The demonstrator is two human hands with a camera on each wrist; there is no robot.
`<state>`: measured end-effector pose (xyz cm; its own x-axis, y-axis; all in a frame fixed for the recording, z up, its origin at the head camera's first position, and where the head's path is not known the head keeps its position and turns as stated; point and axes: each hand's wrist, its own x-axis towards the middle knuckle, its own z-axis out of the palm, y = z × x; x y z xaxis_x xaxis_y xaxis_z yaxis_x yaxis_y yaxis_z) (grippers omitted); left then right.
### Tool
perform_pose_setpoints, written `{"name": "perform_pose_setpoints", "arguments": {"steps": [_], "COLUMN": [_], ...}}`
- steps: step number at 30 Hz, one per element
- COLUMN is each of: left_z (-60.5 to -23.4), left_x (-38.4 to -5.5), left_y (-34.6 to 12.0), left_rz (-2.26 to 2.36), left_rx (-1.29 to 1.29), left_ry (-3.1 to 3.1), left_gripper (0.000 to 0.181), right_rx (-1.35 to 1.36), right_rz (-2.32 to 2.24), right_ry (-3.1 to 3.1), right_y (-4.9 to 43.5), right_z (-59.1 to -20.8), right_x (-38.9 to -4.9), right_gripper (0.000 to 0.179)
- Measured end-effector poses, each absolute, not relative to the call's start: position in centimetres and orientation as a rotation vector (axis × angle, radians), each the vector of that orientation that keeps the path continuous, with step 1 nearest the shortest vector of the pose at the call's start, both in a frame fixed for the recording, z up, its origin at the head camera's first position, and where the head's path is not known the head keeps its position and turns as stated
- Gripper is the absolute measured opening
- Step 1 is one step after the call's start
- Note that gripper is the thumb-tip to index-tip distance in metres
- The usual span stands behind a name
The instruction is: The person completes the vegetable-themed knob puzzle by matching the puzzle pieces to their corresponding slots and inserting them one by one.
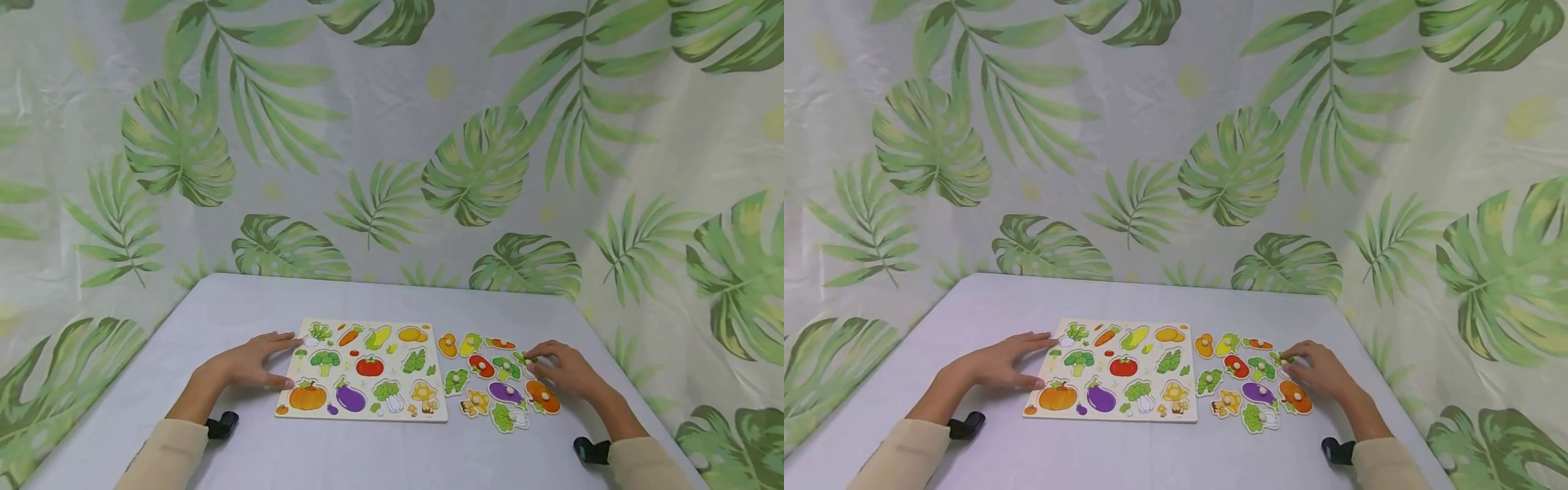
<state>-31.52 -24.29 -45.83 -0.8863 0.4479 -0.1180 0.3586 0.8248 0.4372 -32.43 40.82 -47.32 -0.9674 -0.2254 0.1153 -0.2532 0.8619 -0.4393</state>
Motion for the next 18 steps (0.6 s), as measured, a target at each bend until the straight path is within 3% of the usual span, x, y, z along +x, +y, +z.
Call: {"name": "perform_pose_setpoints", "arguments": {"steps": [18], "left_z": [-45.72], "left_x": [-31.29], "left_y": [-24.3], "left_rz": [0.628], "left_rx": [0.618], "left_ry": [2.797], "left_gripper": [0.09], "right_rx": [0.186], "right_rz": [0.775], "right_ry": [-2.987], "right_y": [40.39], "right_z": [-47.35], "right_x": [-32.11], "right_gripper": [0.028]}}
